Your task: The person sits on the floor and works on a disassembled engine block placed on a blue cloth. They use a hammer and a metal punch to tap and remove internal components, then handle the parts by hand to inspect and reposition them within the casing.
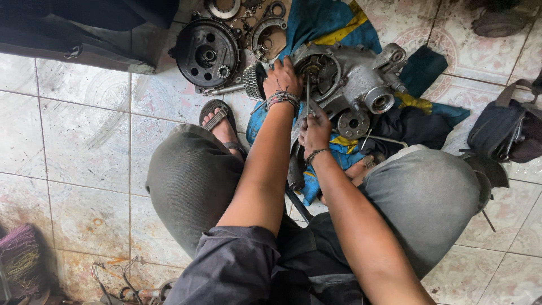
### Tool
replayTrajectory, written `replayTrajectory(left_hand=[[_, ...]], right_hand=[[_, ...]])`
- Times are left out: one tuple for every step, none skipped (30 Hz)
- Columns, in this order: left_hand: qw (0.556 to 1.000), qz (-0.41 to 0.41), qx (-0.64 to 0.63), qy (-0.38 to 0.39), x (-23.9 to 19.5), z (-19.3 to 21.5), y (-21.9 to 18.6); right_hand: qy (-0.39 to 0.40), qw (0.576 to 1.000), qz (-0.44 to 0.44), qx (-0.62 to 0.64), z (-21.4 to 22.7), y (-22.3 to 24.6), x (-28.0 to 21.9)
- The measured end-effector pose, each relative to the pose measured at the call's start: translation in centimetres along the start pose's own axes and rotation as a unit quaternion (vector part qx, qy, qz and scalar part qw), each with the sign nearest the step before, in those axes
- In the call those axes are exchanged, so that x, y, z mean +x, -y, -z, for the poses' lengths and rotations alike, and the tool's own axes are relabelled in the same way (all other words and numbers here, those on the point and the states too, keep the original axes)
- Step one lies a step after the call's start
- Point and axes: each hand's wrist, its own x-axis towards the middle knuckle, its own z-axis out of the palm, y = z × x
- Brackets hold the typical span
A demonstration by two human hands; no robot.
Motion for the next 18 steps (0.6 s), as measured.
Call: replayTrajectory(left_hand=[[1.000, 0.002, -0.001, -0.001, -0.1, -0.4, 0.1], [1.000, 0.000, -0.002, -0.006, -0.2, -0.7, 0.2], [1.000, -0.002, -0.004, -0.012, -0.2, -1.1, 0.3], [1.000, 0.000, -0.005, -0.013, -0.1, -1.3, 0.3], [1.000, 0.001, -0.008, -0.013, 0.0, -1.6, 0.3], [1.000, 0.003, -0.011, -0.013, 0.1, -1.9, 0.4], [1.000, 0.005, -0.011, -0.014, 0.3, -2.0, 0.2], [1.000, 0.008, -0.013, -0.013, 0.2, -2.0, 0.3], [1.000, 0.010, -0.015, -0.011, 0.2, -2.1, 0.3], [1.000, 0.010, -0.013, -0.010, 0.1, -1.9, 0.4], [1.000, 0.012, -0.012, -0.008, 0.0, -1.7, 0.4], [1.000, 0.012, -0.011, -0.005, 0.0, -1.5, 0.2], [1.000, 0.011, -0.011, -0.004, -0.2, -1.4, 0.1], [1.000, 0.011, -0.012, 0.000, -0.2, -1.1, 0.1], [1.000, 0.011, -0.013, 0.005, -0.2, -0.9, 0.1], [1.000, 0.013, -0.013, 0.005, -0.4, -1.1, 0.2], [1.000, 0.010, -0.014, 0.004, -0.5, -1.4, 0.2], [1.000, 0.007, -0.012, -0.002, 0.0, -1.2, 0.5]], right_hand=[[0.001, 1.000, 0.000, -0.001, -0.6, 0.3, -0.4], [-0.009, 1.000, -0.008, -0.028, -1.2, 0.7, -0.7], [-0.019, 0.998, -0.016, -0.054, -1.8, 1.1, -1.0], [-0.018, 0.998, -0.016, -0.056, -1.7, 0.6, -0.7], [-0.016, 0.999, -0.013, -0.037, -1.5, 0.1, -0.4], [-0.014, 1.000, -0.010, -0.017, -1.4, -0.4, 0.0], [-0.012, 1.000, -0.010, -0.018, -1.5, -0.1, 0.0], [-0.019, 0.999, -0.007, -0.036, -1.7, 0.0, -0.2], [-0.026, 0.998, -0.004, -0.055, -1.8, 0.1, -0.3], [-0.027, 0.998, -0.005, -0.054, -0.2, -2.2, 2.4], [-0.043, 0.993, 0.025, -0.107, 1.4, -4.4, 5.2], [-0.061, 0.984, 0.057, -0.159, 3.2, -6.4, 8.0], [-0.063, 0.984, 0.057, -0.159, 2.2, -4.9, 6.1], [-0.058, 0.990, 0.015, -0.127, 1.0, -3.4, 4.3], [-0.054, 0.994, -0.028, -0.094, -0.3, -1.9, 2.4], [-0.053, 0.994, -0.028, -0.096, -0.5, -2.9, 2.6], [-0.080, 0.994, -0.038, -0.068, -0.7, -4.0, 2.8], [-0.101, 0.993, -0.046, -0.039, -1.6, -4.9, 3.5]])
